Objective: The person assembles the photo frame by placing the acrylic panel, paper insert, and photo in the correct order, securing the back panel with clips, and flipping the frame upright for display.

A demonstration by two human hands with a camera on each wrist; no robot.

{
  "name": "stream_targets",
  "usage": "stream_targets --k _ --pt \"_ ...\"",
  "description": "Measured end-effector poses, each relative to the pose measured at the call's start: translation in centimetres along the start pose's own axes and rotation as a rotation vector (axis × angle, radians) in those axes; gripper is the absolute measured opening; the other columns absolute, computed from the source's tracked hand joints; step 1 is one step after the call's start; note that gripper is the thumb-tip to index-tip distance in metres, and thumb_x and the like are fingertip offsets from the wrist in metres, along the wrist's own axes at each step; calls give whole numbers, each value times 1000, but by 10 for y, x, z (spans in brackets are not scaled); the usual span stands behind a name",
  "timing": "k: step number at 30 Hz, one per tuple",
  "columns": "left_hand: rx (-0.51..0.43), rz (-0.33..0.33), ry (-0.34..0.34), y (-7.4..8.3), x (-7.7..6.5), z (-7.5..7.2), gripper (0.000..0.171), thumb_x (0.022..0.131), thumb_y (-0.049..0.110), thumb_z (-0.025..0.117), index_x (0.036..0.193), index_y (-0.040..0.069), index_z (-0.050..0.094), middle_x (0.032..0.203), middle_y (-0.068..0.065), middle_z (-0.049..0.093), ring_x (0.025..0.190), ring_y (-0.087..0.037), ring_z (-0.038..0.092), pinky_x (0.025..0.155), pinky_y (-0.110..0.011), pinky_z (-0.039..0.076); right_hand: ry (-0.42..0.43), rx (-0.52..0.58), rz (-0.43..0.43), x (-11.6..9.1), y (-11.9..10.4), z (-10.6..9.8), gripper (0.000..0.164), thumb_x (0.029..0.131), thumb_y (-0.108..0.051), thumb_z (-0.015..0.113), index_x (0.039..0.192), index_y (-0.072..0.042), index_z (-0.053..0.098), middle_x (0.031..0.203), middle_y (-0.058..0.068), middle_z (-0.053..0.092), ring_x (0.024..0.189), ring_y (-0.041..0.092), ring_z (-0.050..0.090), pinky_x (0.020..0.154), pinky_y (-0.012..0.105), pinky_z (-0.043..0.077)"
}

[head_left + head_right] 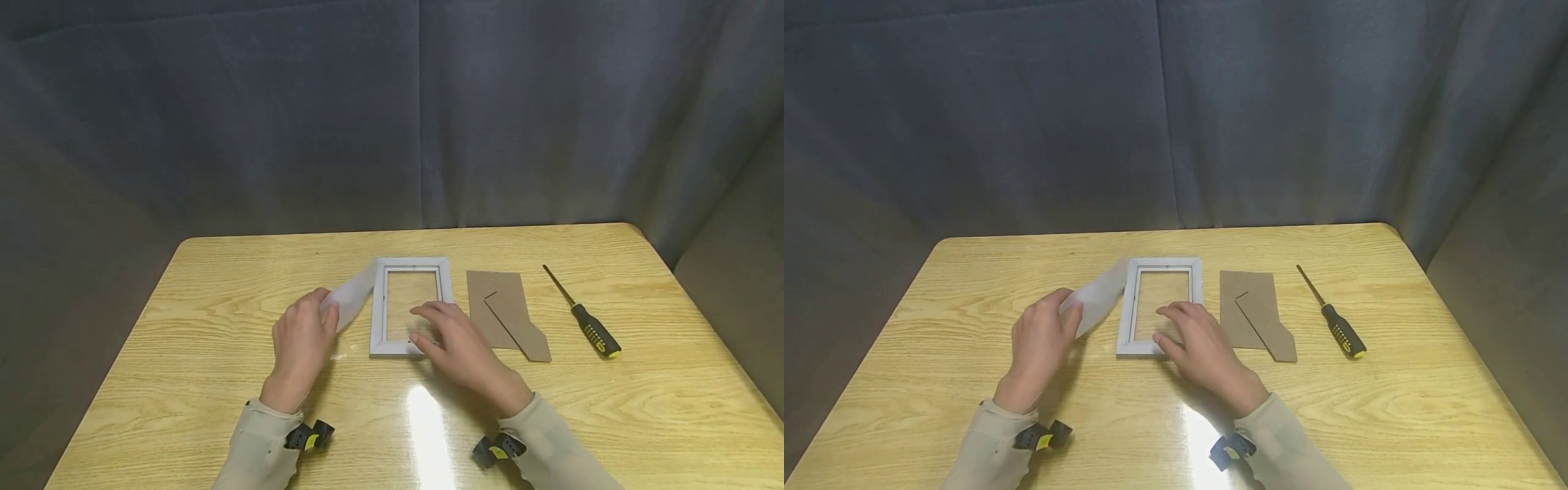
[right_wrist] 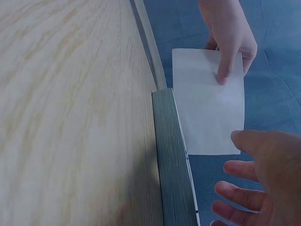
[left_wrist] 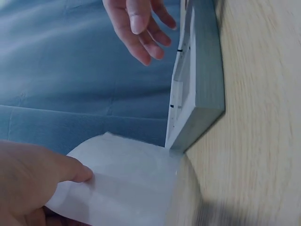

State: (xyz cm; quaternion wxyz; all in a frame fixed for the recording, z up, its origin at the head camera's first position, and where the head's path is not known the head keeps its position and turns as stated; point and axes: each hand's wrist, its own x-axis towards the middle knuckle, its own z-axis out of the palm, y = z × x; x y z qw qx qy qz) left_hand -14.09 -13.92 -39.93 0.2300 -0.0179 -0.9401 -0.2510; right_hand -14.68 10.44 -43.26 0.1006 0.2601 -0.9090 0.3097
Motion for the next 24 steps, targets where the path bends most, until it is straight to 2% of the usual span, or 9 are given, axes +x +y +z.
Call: stream_targets --k 11,17,24 --pt "-69 -14 28 7 1 -6 23 87 21 63 100 3 71 93 -16 71 70 -27 66 49 -40 48 0 12 13 0 3 -3 40 89 -31 61 123 -10 62 123 7 59 114 22 51 97 40 41" --pt "-141 -28 23 10 1 -3 24 88 21 63 101 2 70 95 -18 71 77 -27 68 59 -42 52 -3 13 24 1 3 -5 41 89 -33 61 123 -11 62 123 8 58 116 23 50 98 41 40" --pt "-234 -82 -26 13 -1 6 25 88 20 63 104 1 68 97 -18 70 85 -26 66 72 -44 53 -3 6 37 1 4 -7 41 89 -33 61 124 -12 62 125 9 58 117 24 50 97 43 40"
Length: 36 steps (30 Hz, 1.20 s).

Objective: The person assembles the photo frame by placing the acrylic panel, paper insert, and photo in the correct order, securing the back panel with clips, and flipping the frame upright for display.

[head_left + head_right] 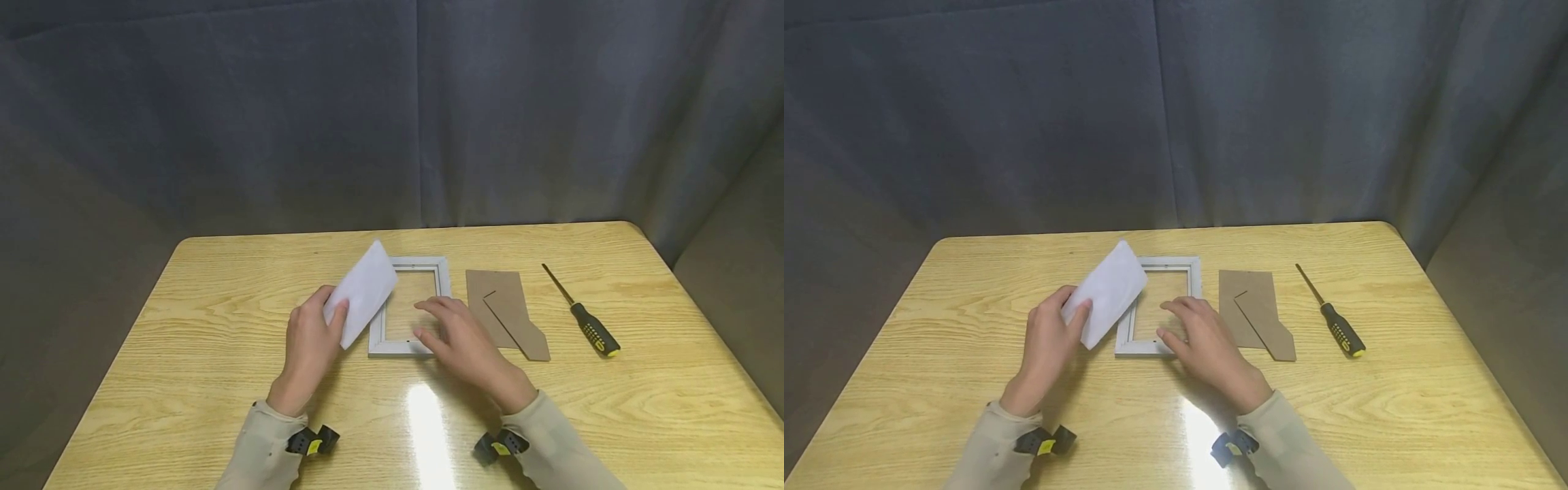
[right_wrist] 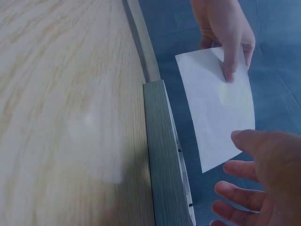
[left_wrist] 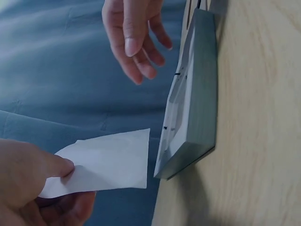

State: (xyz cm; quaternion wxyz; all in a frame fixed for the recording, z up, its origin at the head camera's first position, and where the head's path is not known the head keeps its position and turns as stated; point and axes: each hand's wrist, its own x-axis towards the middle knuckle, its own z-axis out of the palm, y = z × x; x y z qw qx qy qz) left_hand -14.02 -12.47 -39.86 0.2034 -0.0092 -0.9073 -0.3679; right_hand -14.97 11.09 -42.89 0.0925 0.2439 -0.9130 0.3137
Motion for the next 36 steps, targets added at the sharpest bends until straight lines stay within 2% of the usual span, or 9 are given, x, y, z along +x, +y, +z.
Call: stream_targets --k 7,13,18,20,23,26,29,33,36 --pt "-43 -13 -55 -2 -4 10 25 89 19 62 106 1 66 99 -19 69 89 -26 65 75 -43 53 -2 5 8 0 -1 -1 41 89 -33 60 124 -11 62 127 11 57 119 25 49 98 45 39" --pt "1 -28 -86 -7 -6 16 29 89 18 61 114 3 62 104 -20 68 89 -27 66 72 -42 54 -3 6 16 0 -1 0 41 90 -34 60 124 -12 62 127 10 57 119 25 49 97 45 40" --pt "46 -56 -137 -8 -7 17 37 88 12 54 123 2 58 110 -22 66 88 -27 66 67 -40 54 -6 10 20 0 -1 0 42 90 -34 59 124 -10 62 127 10 57 119 25 49 98 45 39" --pt "57 -64 -152 -8 -7 17 41 86 11 52 126 3 56 112 -22 65 80 -24 66 61 -38 53 -4 11 20 0 -1 0 42 90 -34 59 123 -10 63 127 10 57 119 26 49 98 45 39" --pt "61 -71 -170 -8 -7 17 46 85 8 51 131 7 52 110 -23 65 58 -18 60 46 -33 47 -2 8 17 0 0 -1 41 90 -34 60 123 -10 63 127 11 57 119 26 49 97 45 40" --pt "44 -69 -178 -8 -6 16 49 85 5 49 134 12 48 110 -24 65 48 -15 53 39 -29 41 -2 8 14 0 0 -1 41 90 -35 59 123 -10 63 127 11 57 119 26 49 96 46 41" --pt "15 -64 -176 -8 -6 16 51 86 5 50 136 15 46 112 -24 64 57 -16 58 45 -29 45 -2 8 9 0 0 -1 41 90 -35 59 123 -11 63 127 10 57 118 25 50 96 45 41" --pt "-25 -67 -183 -7 -6 17 51 87 5 52 136 15 46 117 -26 62 76 -21 64 61 -35 53 1 11 3 0 0 -1 41 90 -34 60 123 -10 63 126 9 58 117 25 50 96 45 41" --pt "-47 -78 -196 -7 -6 18 48 87 7 53 134 13 48 119 -25 61 89 -24 64 73 -39 53 2 13 -1 1 1 0 41 89 -33 60 122 -9 63 124 9 58 116 25 51 95 45 42"
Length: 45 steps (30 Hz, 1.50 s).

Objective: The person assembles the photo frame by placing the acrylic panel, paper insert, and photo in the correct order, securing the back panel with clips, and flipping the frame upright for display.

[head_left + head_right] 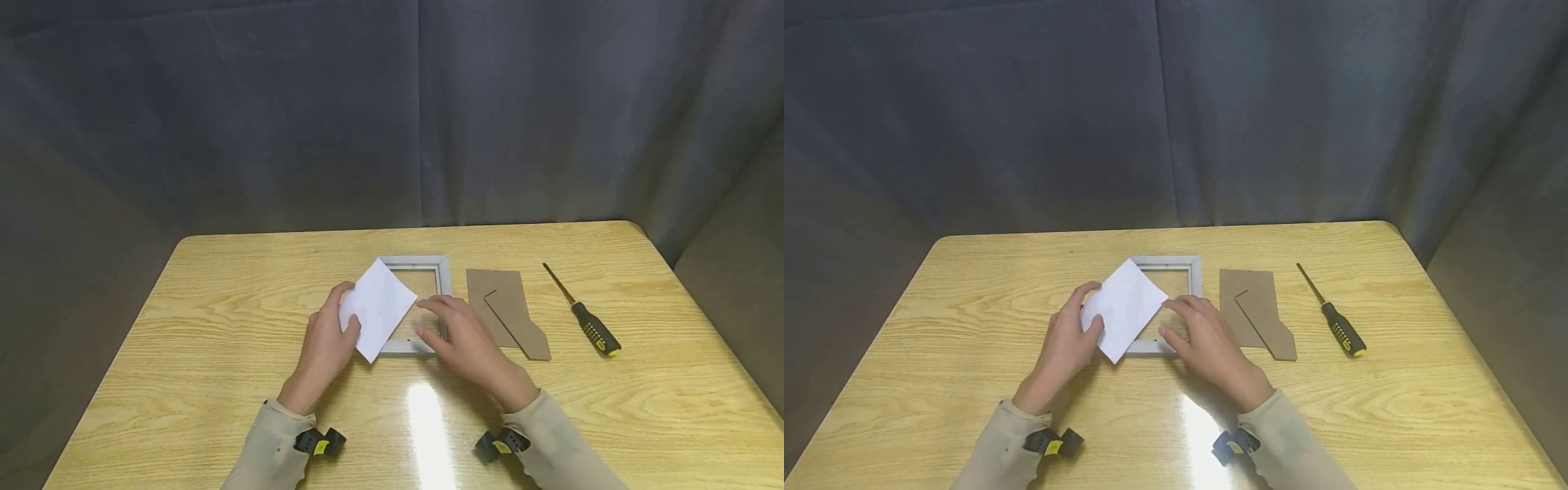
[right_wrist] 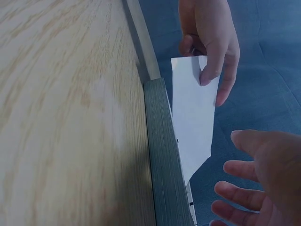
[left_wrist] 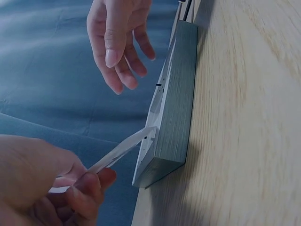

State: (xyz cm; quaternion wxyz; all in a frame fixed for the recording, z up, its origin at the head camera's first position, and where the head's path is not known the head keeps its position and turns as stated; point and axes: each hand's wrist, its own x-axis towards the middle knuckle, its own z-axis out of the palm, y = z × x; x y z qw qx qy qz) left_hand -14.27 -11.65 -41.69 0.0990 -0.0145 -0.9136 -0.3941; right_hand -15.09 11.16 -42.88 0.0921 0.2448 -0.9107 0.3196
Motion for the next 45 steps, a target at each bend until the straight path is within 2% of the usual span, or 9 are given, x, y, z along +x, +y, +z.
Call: stream_targets --k 5,9,11,13,19,24,33,37,45 --pt "-29 -12 -3 0 0 3 44 86 9 57 130 9 54 110 -22 65 91 -22 64 76 -39 53 1 0 -5 0 1 0 40 89 -32 61 121 -8 64 123 9 59 115 25 52 95 44 42" --pt "-27 -25 -5 0 0 3 39 85 11 60 124 7 59 93 -16 68 63 -15 61 56 -31 53 6 -3 -13 0 2 0 39 89 -32 61 120 -8 64 122 8 60 114 24 52 95 44 42" --pt "-19 -30 -10 1 0 3 37 84 12 62 120 7 62 88 -12 68 50 -11 53 47 -28 47 8 -7 -14 0 2 1 39 89 -31 61 120 -8 64 122 8 60 114 24 52 94 43 42" --pt "-16 -36 -16 1 0 2 35 83 12 63 118 7 64 86 -10 67 45 -10 47 42 -27 42 10 -8 -13 0 2 1 38 89 -30 62 120 -8 64 122 9 60 113 24 52 94 43 42" --pt "-46 -53 -25 2 3 -2 34 81 8 64 115 7 64 84 -9 66 45 -11 48 45 -27 45 12 -7 -6 1 3 1 38 88 -31 62 119 -9 64 120 9 60 112 24 53 94 43 42" --pt "-95 -70 -3 0 8 -1 34 82 8 63 116 8 61 84 -8 65 47 -11 52 46 -27 46 5 -5 -5 0 3 1 40 89 -33 61 120 -8 64 121 9 60 112 24 52 94 43 42" --pt "-174 -34 11 4 15 6 34 85 7 59 119 8 56 88 -9 64 56 -11 61 44 -26 47 3 -16 -7 0 3 1 41 89 -34 60 121 -9 63 121 10 60 113 25 53 95 43 42" --pt "-174 -49 25 7 19 8 32 85 8 59 117 9 57 90 -10 62 58 -13 59 46 -27 47 5 -14 -10 0 3 2 40 89 -33 60 121 -9 63 121 10 60 113 25 53 95 42 42" --pt "-164 -70 55 10 26 16 28 84 10 61 112 11 60 90 -9 61 49 -13 50 46 -29 43 2 -17 -7 0 3 1 41 89 -36 59 120 -9 64 122 11 59 114 25 52 96 43 41"
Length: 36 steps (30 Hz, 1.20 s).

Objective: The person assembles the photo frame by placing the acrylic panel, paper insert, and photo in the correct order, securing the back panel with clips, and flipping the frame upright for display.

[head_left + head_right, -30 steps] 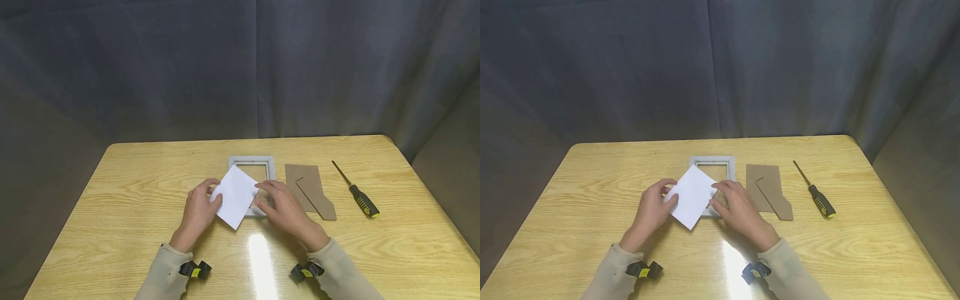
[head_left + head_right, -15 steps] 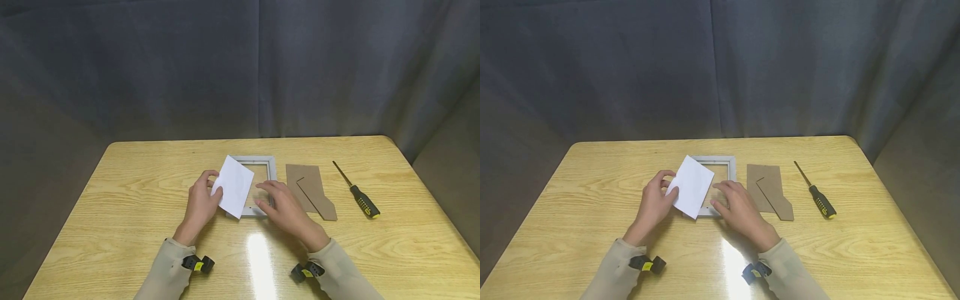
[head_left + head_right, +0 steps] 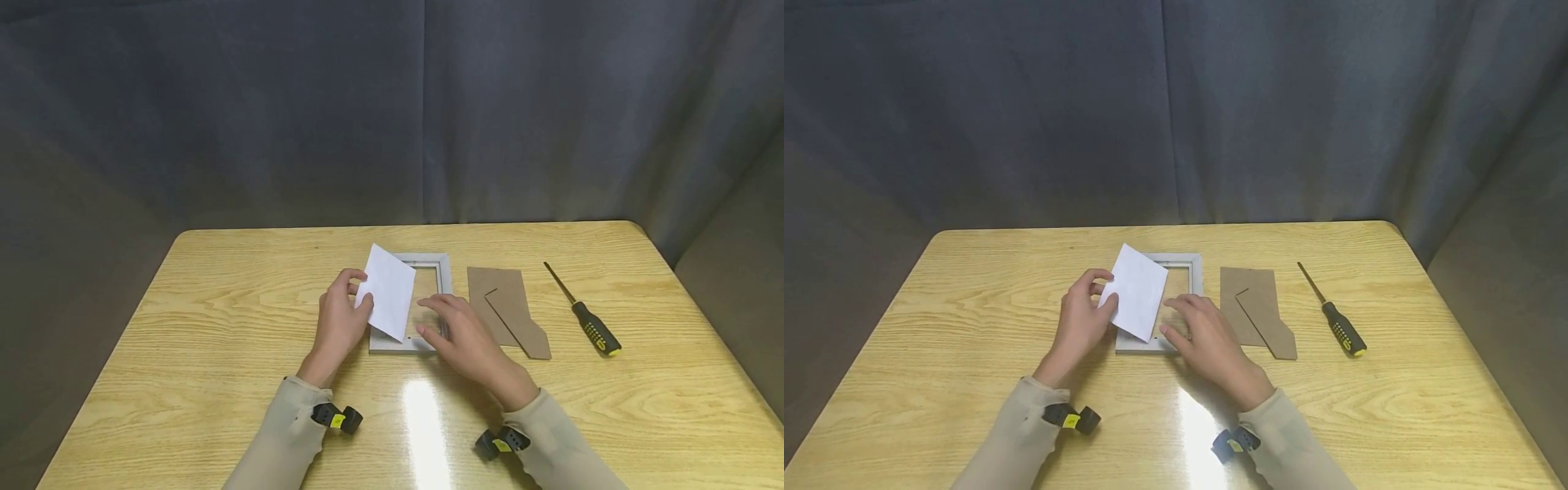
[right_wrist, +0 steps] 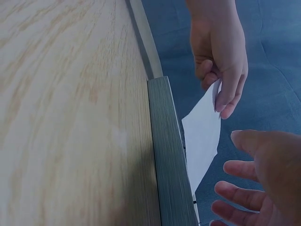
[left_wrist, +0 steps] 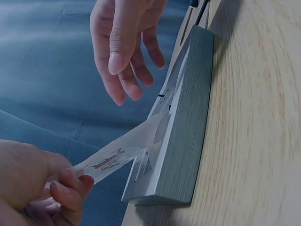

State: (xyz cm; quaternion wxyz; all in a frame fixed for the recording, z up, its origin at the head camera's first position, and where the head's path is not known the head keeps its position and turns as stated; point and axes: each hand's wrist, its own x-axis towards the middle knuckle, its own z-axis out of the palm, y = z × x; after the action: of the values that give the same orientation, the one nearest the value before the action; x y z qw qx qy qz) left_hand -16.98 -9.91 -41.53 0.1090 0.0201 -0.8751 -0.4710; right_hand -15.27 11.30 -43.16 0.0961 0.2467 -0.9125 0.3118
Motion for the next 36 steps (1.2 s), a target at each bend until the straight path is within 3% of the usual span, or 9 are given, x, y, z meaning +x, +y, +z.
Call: stream_targets --k 14,21,28,36 --pt "-16 16 14 2 3 13 29 84 8 61 113 8 59 92 -12 63 40 -8 39 41 -24 40 6 5 0 2 1 0 38 88 -32 62 119 -9 64 121 9 61 114 24 53 95 44 42" --pt "-11 9 -5 4 2 22 28 84 11 61 111 7 61 95 -12 65 44 -11 46 42 -26 42 1 -1 -1 1 1 0 40 89 -35 60 120 -10 64 122 9 60 114 24 52 95 43 42" --pt "67 42 -28 8 -2 27 28 83 16 63 110 7 64 99 -13 68 64 -13 59 57 -29 49 2 -11 -3 0 1 0 40 89 -37 59 120 -11 64 121 8 60 113 23 52 95 42 42" --pt "212 82 -45 9 -6 32 26 84 28 63 105 12 67 97 -10 70 59 -10 57 52 -31 45 8 -16 -8 0 -1 -3 42 89 -38 59 120 -11 64 121 9 60 113 24 52 95 43 42"
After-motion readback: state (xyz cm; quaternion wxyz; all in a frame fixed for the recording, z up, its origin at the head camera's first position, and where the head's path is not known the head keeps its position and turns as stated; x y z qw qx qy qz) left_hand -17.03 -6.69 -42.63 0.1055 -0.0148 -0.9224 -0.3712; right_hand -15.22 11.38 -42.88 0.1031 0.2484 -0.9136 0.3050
